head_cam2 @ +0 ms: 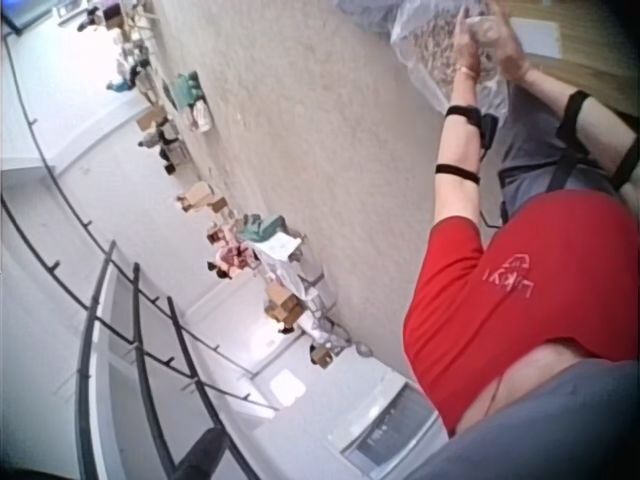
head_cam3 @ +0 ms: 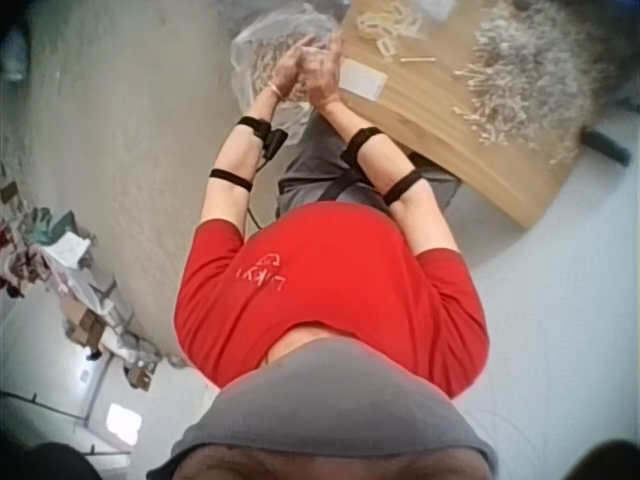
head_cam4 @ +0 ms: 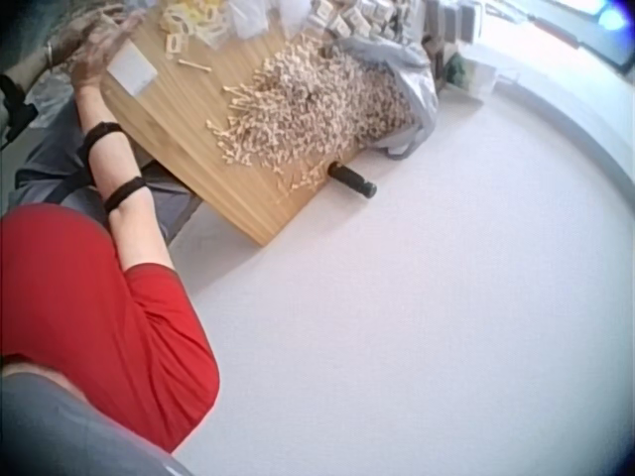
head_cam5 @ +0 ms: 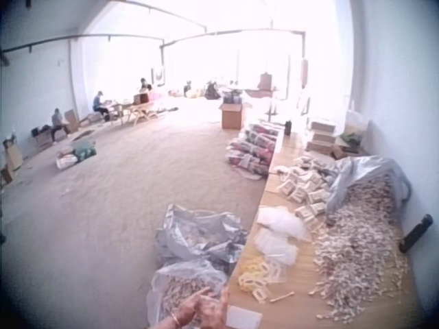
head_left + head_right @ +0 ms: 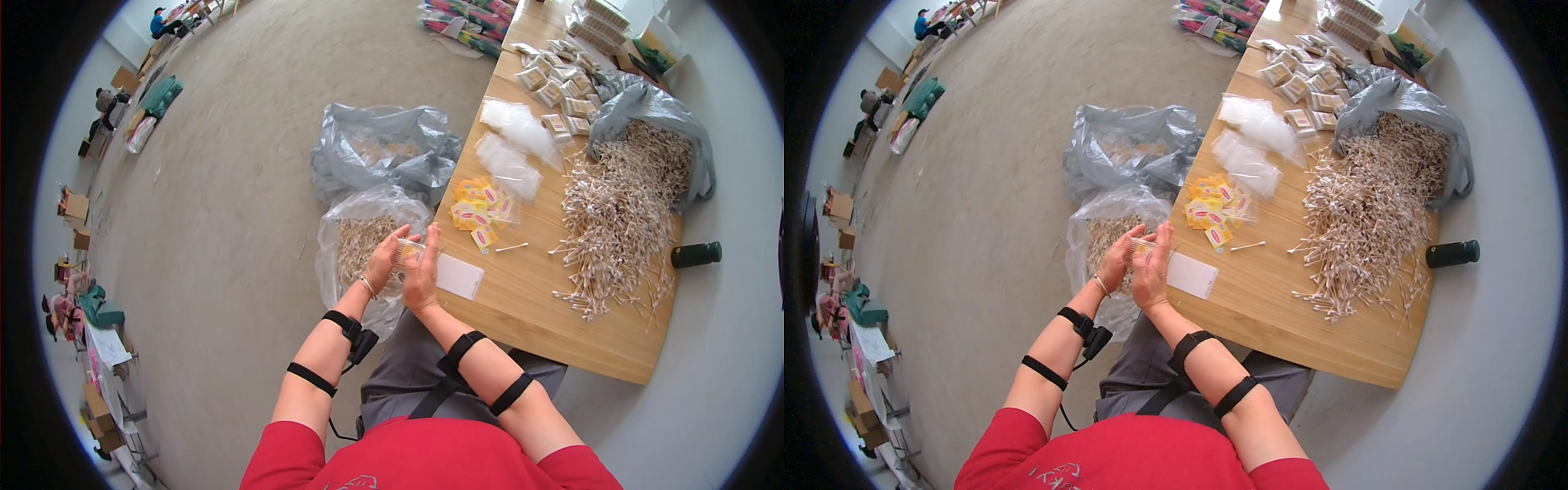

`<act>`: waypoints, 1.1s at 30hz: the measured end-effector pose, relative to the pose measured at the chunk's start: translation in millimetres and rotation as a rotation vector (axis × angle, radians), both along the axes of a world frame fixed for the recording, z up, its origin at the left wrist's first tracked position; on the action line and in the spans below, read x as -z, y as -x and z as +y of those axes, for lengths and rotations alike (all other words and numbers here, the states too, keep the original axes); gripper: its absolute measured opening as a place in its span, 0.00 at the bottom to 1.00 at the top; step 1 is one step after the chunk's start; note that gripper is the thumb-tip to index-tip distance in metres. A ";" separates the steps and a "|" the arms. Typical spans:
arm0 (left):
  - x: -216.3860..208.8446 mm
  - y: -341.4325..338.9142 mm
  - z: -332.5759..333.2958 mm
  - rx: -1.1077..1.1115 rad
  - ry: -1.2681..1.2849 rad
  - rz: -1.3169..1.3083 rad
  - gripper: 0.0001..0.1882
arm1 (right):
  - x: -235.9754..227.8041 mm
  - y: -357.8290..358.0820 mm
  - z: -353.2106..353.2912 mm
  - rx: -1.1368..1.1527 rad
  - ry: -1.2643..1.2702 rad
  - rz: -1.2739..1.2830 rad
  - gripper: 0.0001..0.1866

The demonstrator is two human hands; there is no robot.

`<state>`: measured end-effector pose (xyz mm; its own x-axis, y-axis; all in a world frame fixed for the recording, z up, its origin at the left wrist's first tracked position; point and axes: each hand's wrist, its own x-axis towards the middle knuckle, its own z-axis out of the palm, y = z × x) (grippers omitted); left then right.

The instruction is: Organizing and packaging cotton swabs or similar hygiene applicators into plastic bags.

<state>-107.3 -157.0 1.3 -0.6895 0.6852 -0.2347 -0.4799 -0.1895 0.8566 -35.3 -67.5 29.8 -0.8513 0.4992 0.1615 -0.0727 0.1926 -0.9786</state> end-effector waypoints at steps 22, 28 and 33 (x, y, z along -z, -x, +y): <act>-50.7 -73.0 74.4 -0.088 0.552 1.293 0.20 | -4.1 -96.1 187.7 0.214 -0.931 -0.311 0.09; -35.3 -114.3 144.6 0.031 0.518 1.354 0.14 | 2.0 -131.3 166.8 0.242 -0.963 -0.340 0.03; -17.8 -129.8 150.4 0.083 0.501 1.356 0.03 | -15.6 -178.8 184.3 0.360 -0.970 -0.413 0.12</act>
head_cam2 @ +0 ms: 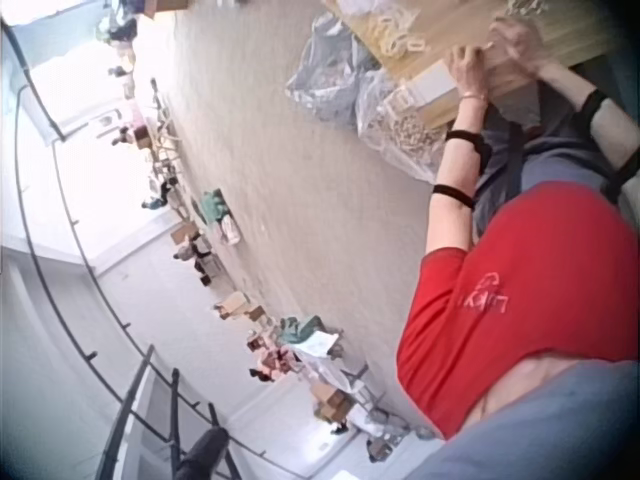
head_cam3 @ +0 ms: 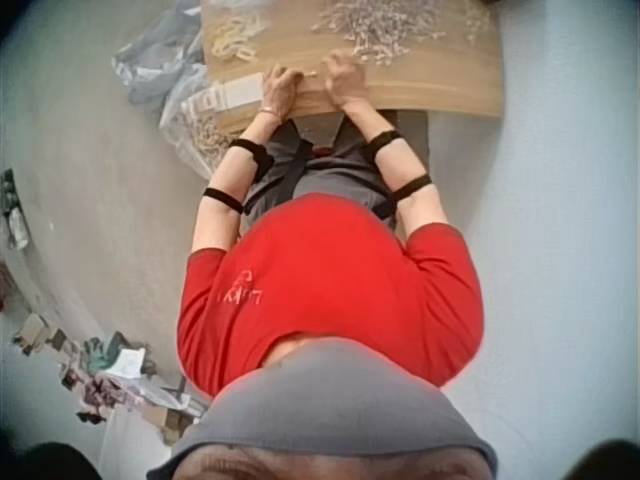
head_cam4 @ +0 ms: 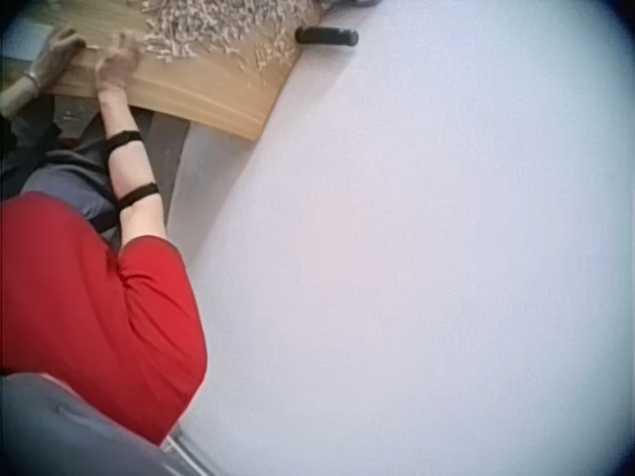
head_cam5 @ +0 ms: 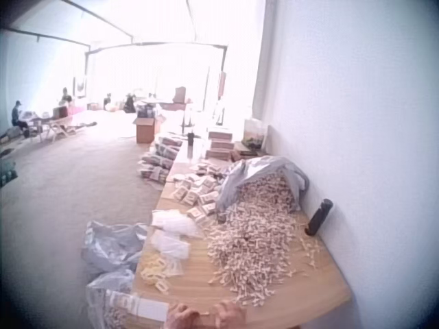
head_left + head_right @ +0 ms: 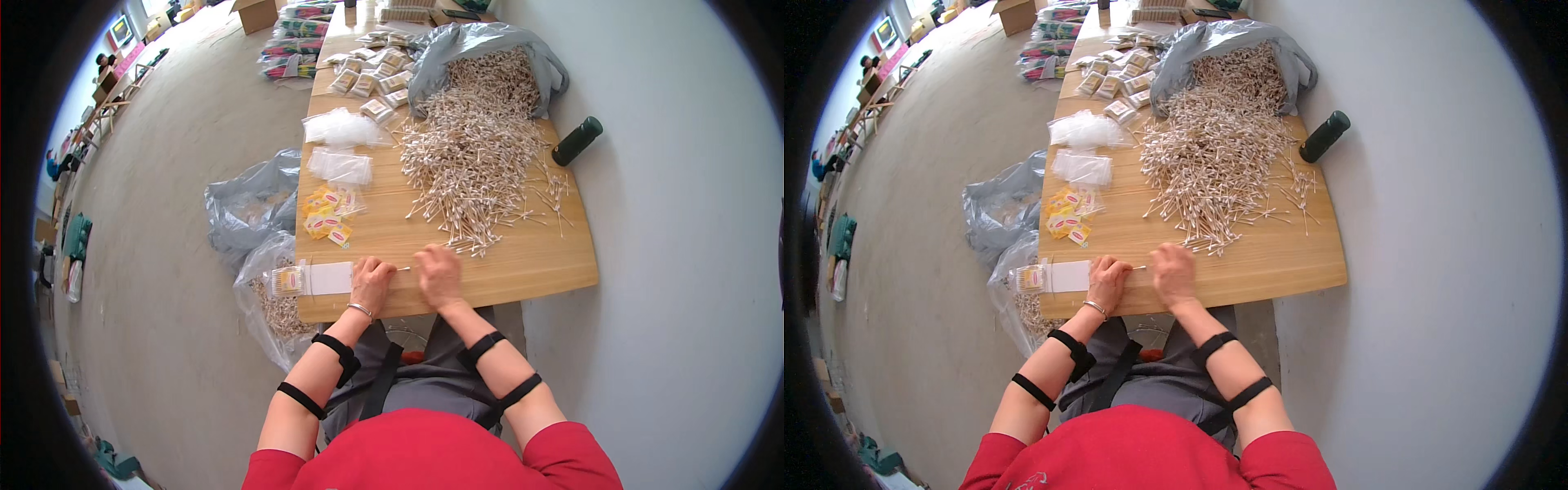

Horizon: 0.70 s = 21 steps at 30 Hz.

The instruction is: Organizing and packaging cotton swabs or similar hygiene applicators into plastic bags.

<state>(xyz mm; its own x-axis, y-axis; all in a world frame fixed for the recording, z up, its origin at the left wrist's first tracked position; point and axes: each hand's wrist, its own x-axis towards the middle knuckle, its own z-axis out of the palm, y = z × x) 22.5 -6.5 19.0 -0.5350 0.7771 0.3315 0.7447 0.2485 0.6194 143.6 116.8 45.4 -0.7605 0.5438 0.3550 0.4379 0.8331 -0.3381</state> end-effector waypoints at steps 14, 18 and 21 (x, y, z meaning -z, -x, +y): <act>-18.1 -3.1 0.7 0.088 0.037 0.091 0.03 | 8.2 17.0 3.6 0.081 0.210 0.160 0.18; -14.9 -3.3 0.6 0.080 0.015 0.101 0.03 | 8.2 31.1 1.1 -0.074 0.248 0.154 0.18; -14.6 -2.6 0.1 0.079 -0.008 0.111 0.02 | 6.1 22.5 22.4 -0.137 0.151 0.062 0.16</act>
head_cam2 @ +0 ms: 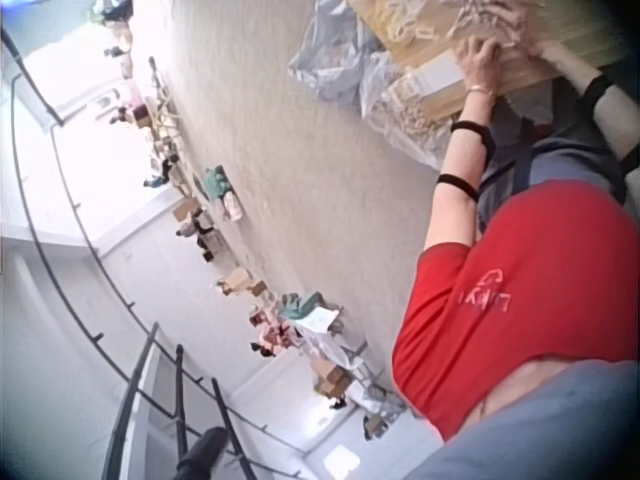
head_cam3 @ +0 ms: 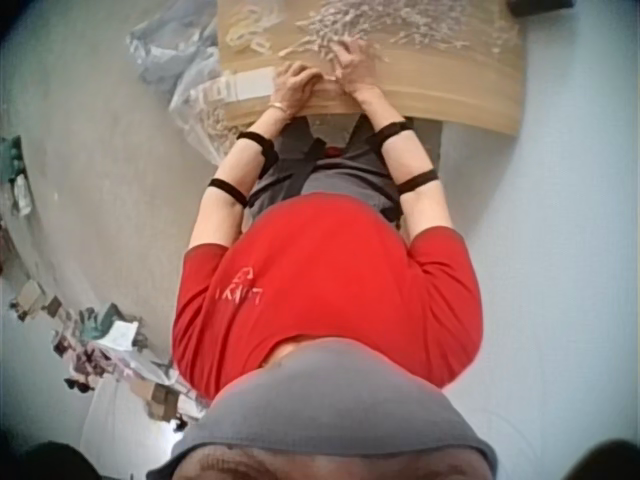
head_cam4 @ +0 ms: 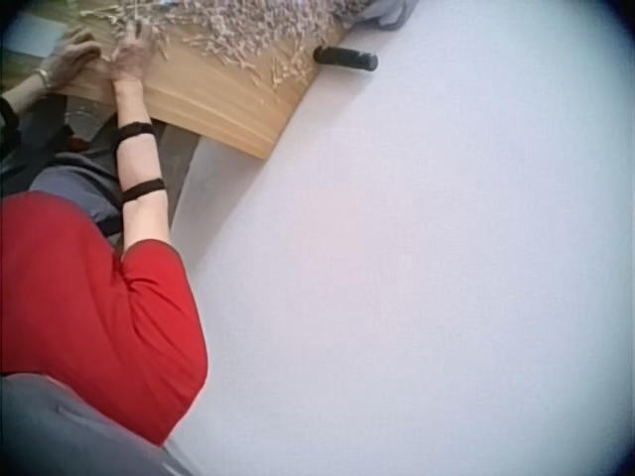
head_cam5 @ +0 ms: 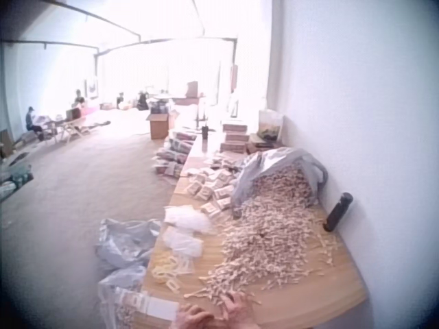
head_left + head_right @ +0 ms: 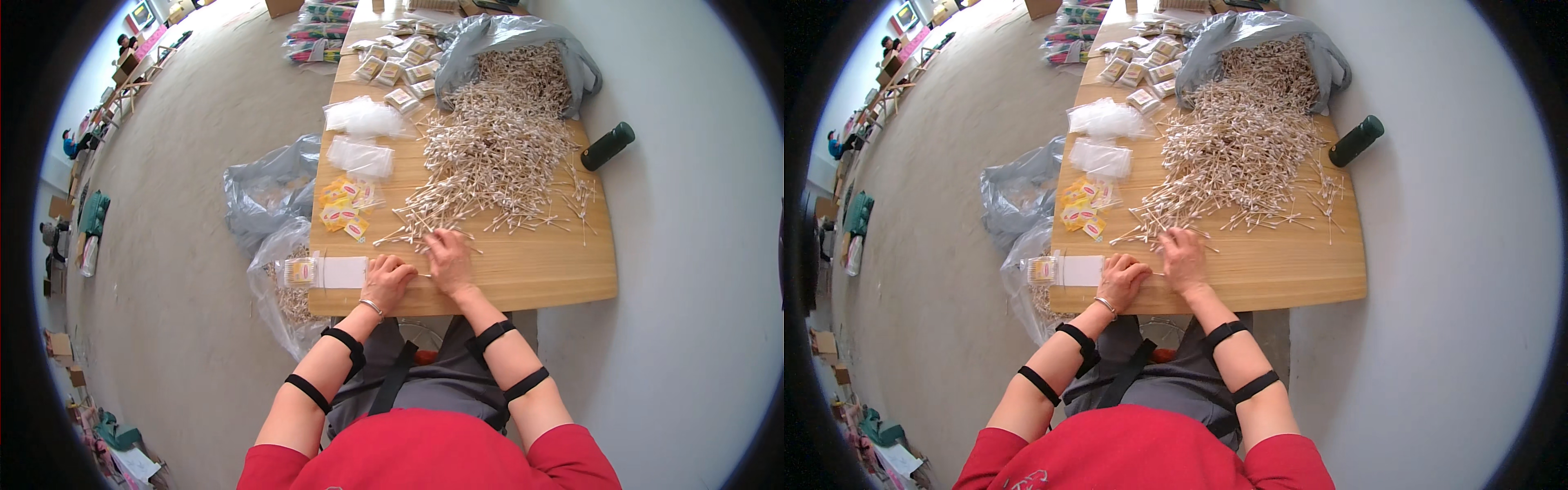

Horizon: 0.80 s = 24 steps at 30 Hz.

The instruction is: Organizing and packaging cotton swabs or similar hygiene applicators into plastic bags.

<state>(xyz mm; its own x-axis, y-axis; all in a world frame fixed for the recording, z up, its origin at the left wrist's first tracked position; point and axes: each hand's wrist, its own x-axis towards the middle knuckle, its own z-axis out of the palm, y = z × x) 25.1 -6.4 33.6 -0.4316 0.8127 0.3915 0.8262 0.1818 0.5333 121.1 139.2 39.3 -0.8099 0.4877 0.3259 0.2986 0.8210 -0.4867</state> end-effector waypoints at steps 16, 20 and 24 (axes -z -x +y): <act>-9.5 23.0 33.7 -0.499 -0.059 -0.069 0.06 | -6.1 15.8 6.7 -0.025 -0.252 -0.050 0.19; -1.5 28.1 31.7 -0.355 0.051 -0.199 0.05 | 10.2 4.1 21.2 0.122 -0.209 -0.050 0.18; 4.0 17.5 20.7 -0.254 0.031 -0.211 0.04 | 8.2 -12.2 36.2 0.248 -0.288 -0.037 0.15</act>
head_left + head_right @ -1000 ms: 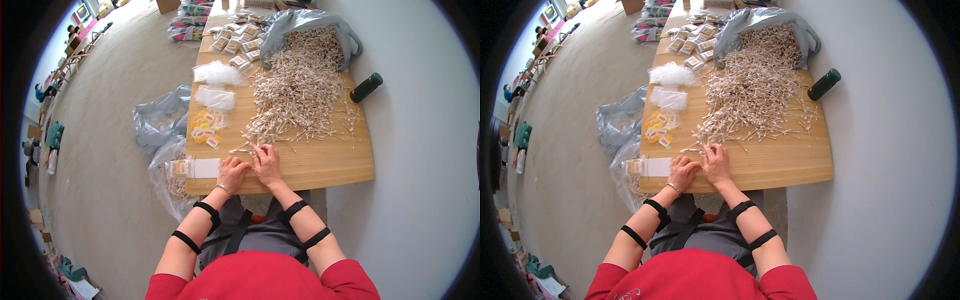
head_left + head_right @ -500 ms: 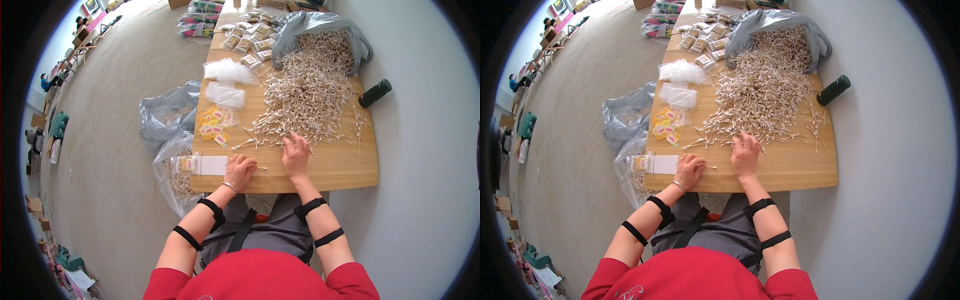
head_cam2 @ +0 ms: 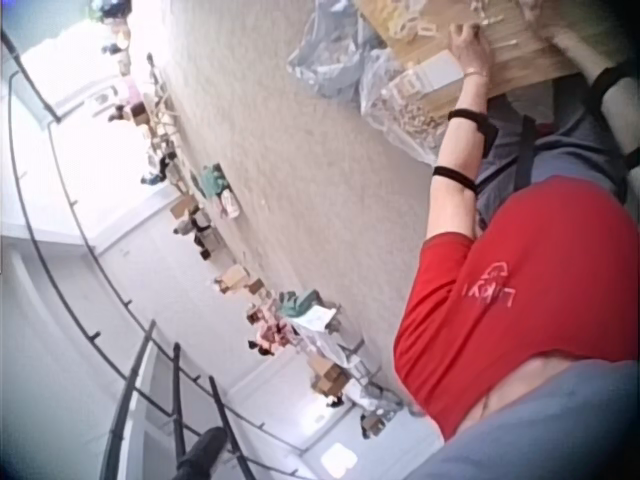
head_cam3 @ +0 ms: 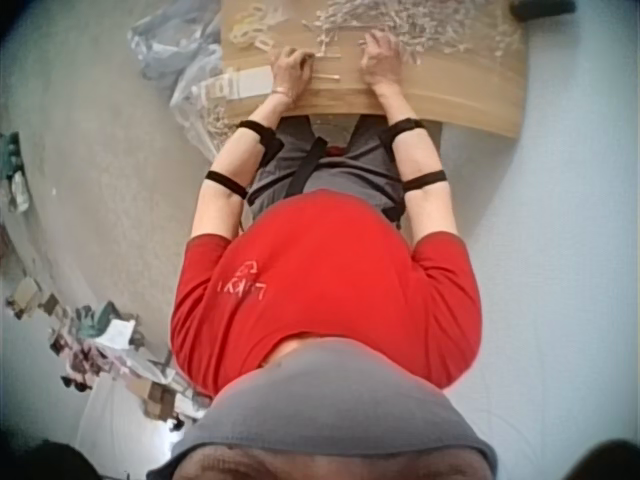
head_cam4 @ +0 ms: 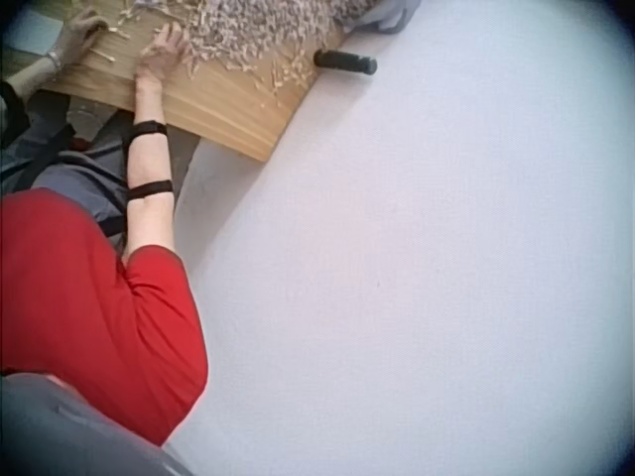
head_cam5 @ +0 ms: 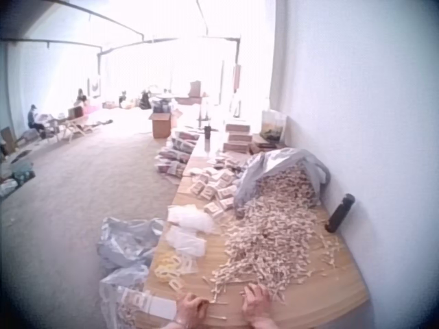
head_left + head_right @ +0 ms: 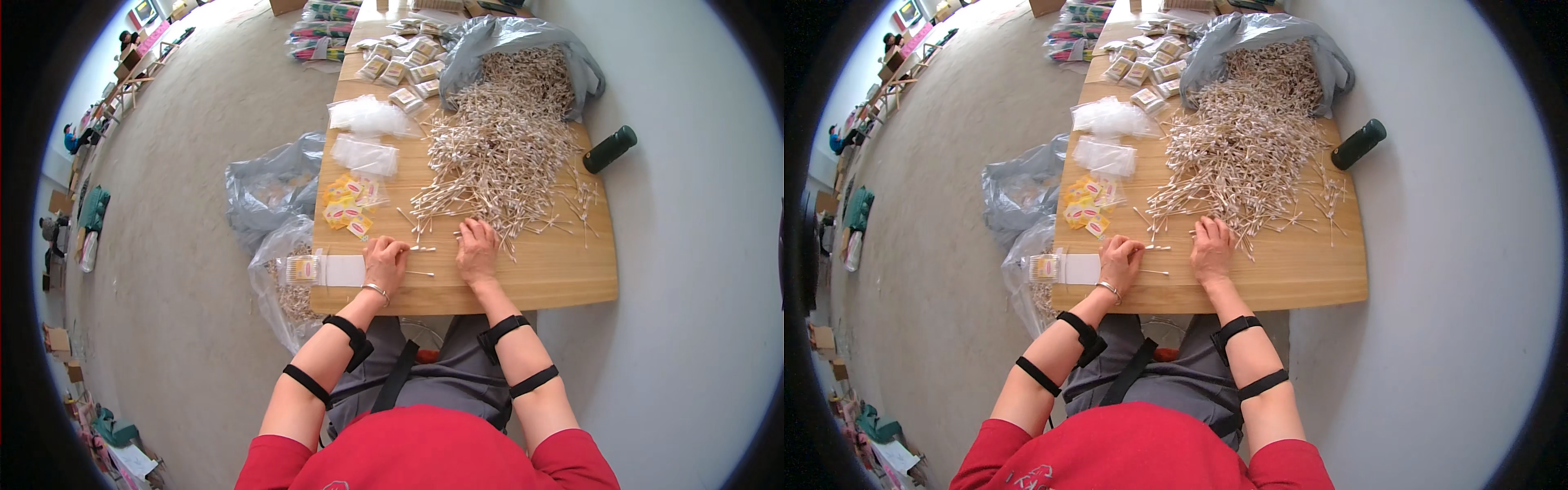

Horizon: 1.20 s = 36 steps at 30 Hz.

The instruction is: Organizing and packaging cotton swabs or similar hygiene applicators into plastic bags.

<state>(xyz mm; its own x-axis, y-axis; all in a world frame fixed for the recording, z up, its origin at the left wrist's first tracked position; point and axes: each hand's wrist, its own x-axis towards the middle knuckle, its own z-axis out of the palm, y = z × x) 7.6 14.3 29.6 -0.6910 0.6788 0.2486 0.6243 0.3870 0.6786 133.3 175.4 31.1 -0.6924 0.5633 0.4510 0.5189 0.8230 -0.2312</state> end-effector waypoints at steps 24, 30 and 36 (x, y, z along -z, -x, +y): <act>-7.0 -17.8 -19.1 0.167 -0.065 0.159 0.10 | -5.3 39.3 0.5 0.137 0.359 -0.042 0.08; -3.2 -18.1 -20.5 0.169 -0.064 0.165 0.11 | -20.2 23.1 -33.0 -0.259 0.302 -0.012 0.04; -2.3 -20.2 -21.0 0.089 -0.054 0.115 0.23 | -20.4 17.5 -44.4 -0.346 0.370 -0.047 0.03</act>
